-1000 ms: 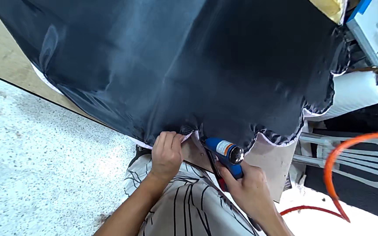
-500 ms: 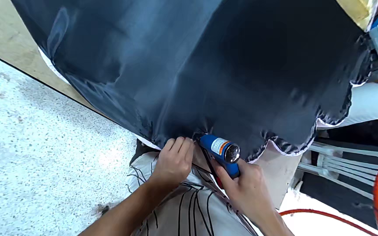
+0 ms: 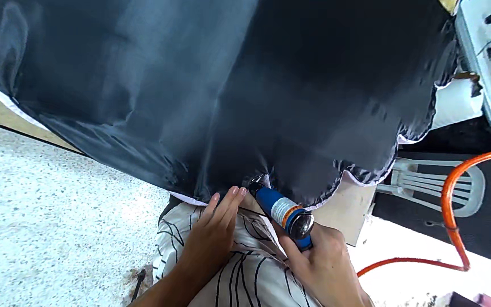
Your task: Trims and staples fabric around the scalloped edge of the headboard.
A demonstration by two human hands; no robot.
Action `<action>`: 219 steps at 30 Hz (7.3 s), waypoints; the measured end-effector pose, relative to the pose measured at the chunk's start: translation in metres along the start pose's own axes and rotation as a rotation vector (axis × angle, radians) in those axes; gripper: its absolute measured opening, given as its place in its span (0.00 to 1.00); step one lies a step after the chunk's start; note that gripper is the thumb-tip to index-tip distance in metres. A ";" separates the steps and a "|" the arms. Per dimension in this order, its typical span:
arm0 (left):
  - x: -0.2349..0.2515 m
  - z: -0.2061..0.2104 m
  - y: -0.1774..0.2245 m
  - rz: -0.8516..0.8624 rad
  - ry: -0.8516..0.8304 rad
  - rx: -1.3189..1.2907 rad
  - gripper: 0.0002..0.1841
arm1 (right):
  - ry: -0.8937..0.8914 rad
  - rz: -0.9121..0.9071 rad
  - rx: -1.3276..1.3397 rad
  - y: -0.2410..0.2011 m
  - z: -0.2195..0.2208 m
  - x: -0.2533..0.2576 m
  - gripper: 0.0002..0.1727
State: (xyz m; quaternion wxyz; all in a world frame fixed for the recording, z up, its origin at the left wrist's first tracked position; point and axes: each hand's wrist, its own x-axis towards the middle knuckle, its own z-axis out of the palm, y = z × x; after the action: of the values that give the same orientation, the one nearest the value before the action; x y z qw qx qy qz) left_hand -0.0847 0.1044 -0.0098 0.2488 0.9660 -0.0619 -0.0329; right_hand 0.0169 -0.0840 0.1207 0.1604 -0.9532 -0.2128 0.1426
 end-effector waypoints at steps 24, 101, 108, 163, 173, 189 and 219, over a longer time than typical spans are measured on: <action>0.016 -0.063 -0.080 0.187 0.204 -0.094 0.16 | 0.093 0.392 0.041 -0.015 0.005 -0.042 0.22; -0.015 -0.105 -0.125 0.421 -0.543 0.168 0.23 | 0.223 0.596 0.243 -0.163 0.076 -0.040 0.15; -0.014 -0.105 -0.127 0.443 -0.495 0.304 0.22 | 0.203 0.681 0.201 -0.183 0.081 -0.032 0.17; 0.049 -0.129 -0.207 -1.192 0.069 -1.604 0.30 | 0.220 0.805 1.289 -0.109 0.242 -0.214 0.13; 0.035 -0.160 -0.227 -1.263 -0.212 -1.501 0.47 | 0.026 0.525 1.629 -0.312 0.261 -0.033 0.33; 0.030 -0.167 -0.249 -1.142 -0.290 -1.639 0.30 | 0.302 0.660 1.619 -0.335 0.274 0.057 0.26; 0.036 -0.188 -0.269 -1.189 -0.421 -2.016 0.27 | 0.371 0.635 1.762 -0.340 0.263 0.065 0.27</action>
State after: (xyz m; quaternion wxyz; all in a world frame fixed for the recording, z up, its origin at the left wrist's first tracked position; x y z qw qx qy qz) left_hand -0.0035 0.4226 0.0230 0.8273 0.1873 0.4101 -0.3351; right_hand -0.1384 0.3013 -0.0073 0.8055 -0.5106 0.2687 0.1348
